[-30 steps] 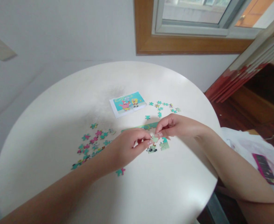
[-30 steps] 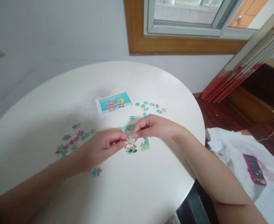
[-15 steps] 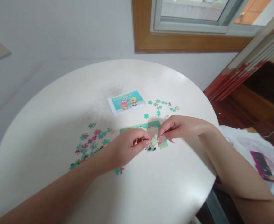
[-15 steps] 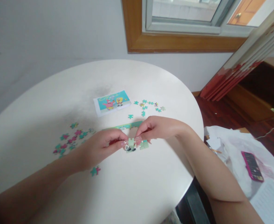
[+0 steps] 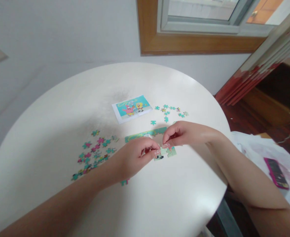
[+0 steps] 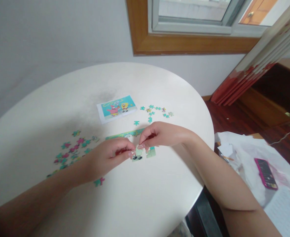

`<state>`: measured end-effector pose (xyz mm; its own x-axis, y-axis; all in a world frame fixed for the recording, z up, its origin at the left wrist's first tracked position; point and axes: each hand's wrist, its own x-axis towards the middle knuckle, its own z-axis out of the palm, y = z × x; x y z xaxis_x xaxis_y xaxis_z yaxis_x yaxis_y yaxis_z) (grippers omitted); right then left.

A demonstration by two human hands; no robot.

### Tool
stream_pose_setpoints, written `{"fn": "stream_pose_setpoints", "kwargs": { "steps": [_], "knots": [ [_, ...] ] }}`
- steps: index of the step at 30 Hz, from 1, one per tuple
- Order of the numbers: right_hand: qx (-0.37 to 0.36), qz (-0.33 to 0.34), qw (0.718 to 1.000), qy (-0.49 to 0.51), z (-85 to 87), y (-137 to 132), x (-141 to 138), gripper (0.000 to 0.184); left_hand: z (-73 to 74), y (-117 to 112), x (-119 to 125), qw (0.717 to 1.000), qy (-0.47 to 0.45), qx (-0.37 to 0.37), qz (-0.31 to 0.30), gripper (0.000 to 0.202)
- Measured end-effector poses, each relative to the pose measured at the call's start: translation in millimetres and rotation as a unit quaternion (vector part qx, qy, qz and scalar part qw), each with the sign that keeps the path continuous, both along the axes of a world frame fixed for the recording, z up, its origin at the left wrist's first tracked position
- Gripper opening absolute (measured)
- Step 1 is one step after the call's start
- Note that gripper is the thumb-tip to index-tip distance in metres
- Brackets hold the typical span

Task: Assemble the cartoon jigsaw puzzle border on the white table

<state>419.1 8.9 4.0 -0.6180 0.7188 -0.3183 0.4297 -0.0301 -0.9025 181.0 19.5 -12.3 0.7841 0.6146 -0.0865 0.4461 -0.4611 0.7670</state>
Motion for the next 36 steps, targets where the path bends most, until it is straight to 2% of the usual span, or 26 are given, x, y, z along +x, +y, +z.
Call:
{"fn": "stream_pose_setpoints", "kwargs": {
  "steps": [8, 13, 16, 25, 31, 36],
  "knots": [
    [0.005, -0.007, 1.000, -0.001, 3.0, 0, 1, 0.024, 3.4, 2, 2, 0.999, 0.004, 0.032, -0.007, 0.022],
    [0.004, -0.010, 1.000, -0.029, 2.7, 0, 7, 0.021, 2.4, 6, -10, 0.989, 0.013, 0.145, -0.021, 0.026],
    [0.002, 0.007, 0.999, -0.049, 2.2, 0, 8, 0.024, -0.3, 5, -16, 0.982, 0.019, 0.185, -0.035, 0.020],
    [0.026, 0.052, 0.994, -0.097, -2.7, -2, 0, 0.026, -9.6, -2, -10, 0.979, 0.045, 0.182, -0.085, 0.013],
    [0.027, 0.056, 0.992, -0.111, -3.2, -1, -1, 0.027, -12.2, -2, -4, 0.980, 0.036, 0.179, -0.075, 0.008],
    [0.048, 0.040, 0.990, -0.123, -4.9, -3, -3, 0.027, -12.7, -5, -2, 0.976, 0.041, 0.204, -0.062, 0.018]
  ]
}}
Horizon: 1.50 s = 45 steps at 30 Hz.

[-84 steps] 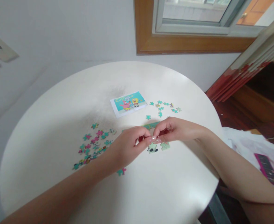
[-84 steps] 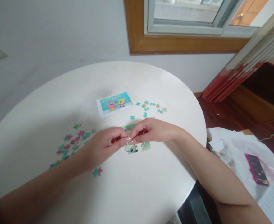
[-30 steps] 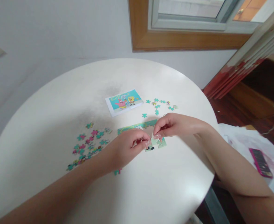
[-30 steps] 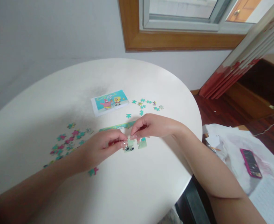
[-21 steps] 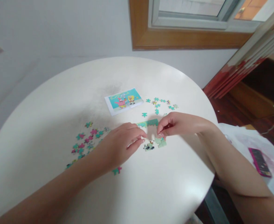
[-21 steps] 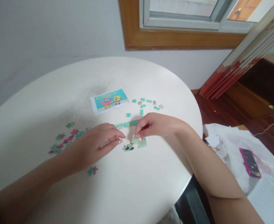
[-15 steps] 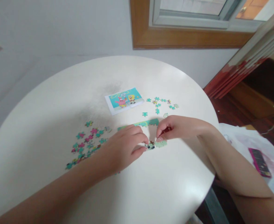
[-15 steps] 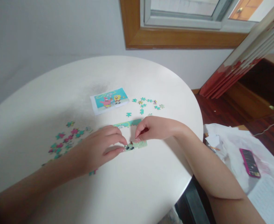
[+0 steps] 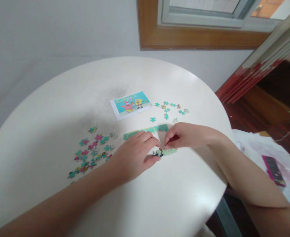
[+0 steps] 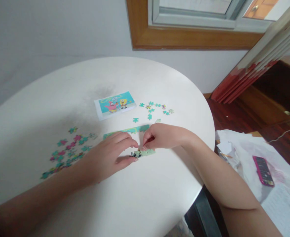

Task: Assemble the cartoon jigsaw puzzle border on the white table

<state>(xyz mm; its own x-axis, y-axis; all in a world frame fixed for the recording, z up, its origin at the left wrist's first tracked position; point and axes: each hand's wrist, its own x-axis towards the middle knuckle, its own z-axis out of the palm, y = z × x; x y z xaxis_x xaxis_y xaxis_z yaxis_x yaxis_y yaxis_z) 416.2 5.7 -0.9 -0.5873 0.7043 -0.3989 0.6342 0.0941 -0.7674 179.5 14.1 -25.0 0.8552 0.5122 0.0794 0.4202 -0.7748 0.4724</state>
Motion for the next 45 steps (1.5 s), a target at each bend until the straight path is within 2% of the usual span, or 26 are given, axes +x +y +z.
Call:
{"fn": "stream_pose_setpoints", "kwargs": {
  "steps": [12, 31, 36, 41, 43, 45],
  "knots": [
    [0.061, -0.030, 0.996, -0.058, 9.9, -10, -10, 0.015, -2.3, -2, 2, 1.000, 0.001, 0.019, 0.000, 0.009],
    [0.154, -0.044, 0.979, -0.123, 6.7, -13, -19, 0.013, -3.3, -7, 4, 0.999, 0.014, 0.046, 0.012, 0.008],
    [0.155, -0.044, 0.982, -0.094, 16.7, -12, -6, 0.020, -3.8, -7, 3, 0.998, 0.016, 0.052, 0.012, 0.011],
    [0.231, -0.003, 0.971, -0.063, 36.5, -33, 7, 0.024, -0.5, -5, -1, 0.999, -0.006, 0.046, 0.007, 0.013],
    [0.262, 0.009, 0.964, -0.044, 33.7, -50, 6, 0.028, 0.9, -4, -2, 0.999, -0.003, 0.043, 0.008, 0.015],
    [0.308, -0.027, 0.950, -0.036, 22.8, -66, 3, 0.027, 1.5, -4, -3, 0.999, 0.004, 0.039, 0.008, 0.016]
  ]
}}
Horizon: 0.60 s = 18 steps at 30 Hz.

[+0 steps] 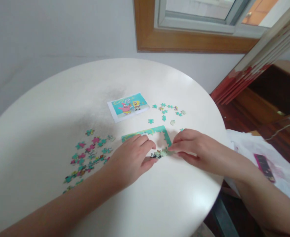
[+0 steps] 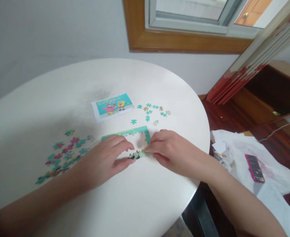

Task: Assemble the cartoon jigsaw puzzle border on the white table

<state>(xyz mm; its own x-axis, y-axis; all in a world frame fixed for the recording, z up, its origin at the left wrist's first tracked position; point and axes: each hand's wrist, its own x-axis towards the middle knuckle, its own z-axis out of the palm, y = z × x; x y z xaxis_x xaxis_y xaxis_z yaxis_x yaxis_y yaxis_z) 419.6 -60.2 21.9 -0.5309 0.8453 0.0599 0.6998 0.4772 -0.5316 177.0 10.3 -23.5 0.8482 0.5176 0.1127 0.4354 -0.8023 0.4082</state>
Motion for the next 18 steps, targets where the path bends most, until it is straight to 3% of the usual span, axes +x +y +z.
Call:
{"fn": "stream_pose_setpoints", "kwargs": {
  "steps": [6, 18],
  "knots": [
    [0.071, -0.083, 0.994, -0.003, -35.5, -20, -4, 0.024, -1.8, -4, 2, 1.000, 0.002, -0.001, -0.006, 0.022],
    [0.126, -0.089, 0.987, 0.038, -53.0, -15, -13, 0.019, -5.9, -5, 7, 0.999, -0.005, -0.038, -0.004, 0.010]
  ]
}}
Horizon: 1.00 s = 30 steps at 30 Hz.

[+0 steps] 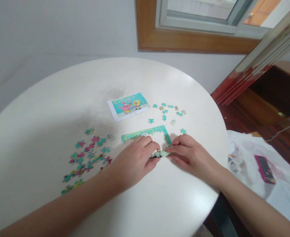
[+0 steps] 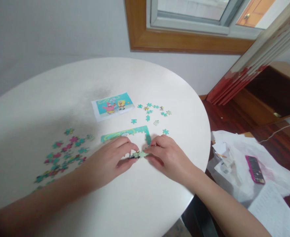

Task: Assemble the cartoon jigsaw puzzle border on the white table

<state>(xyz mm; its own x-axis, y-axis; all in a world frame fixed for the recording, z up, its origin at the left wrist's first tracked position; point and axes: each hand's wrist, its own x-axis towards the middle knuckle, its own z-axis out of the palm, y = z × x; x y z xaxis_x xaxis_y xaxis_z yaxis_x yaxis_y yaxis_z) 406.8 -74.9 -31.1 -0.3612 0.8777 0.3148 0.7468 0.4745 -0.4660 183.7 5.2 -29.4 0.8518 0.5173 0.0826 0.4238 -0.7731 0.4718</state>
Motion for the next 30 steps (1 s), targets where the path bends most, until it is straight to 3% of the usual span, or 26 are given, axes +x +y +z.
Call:
{"fn": "stream_pose_setpoints", "kwargs": {
  "steps": [18, 23, 30],
  "knots": [
    [0.056, -0.012, 0.998, 0.003, -8.9, -8, -8, 0.021, -1.8, 0, -4, 0.999, -0.007, 0.005, -0.041, 0.014],
    [0.051, 0.002, 0.999, 0.001, -13.2, -10, -5, 0.024, -1.0, 1, -4, 0.999, -0.011, 0.000, -0.032, 0.008],
    [0.051, 0.021, 0.998, -0.025, -10.5, -18, -1, 0.028, -3.6, 0, -7, 1.000, -0.024, 0.009, -0.004, 0.014]
  ]
}}
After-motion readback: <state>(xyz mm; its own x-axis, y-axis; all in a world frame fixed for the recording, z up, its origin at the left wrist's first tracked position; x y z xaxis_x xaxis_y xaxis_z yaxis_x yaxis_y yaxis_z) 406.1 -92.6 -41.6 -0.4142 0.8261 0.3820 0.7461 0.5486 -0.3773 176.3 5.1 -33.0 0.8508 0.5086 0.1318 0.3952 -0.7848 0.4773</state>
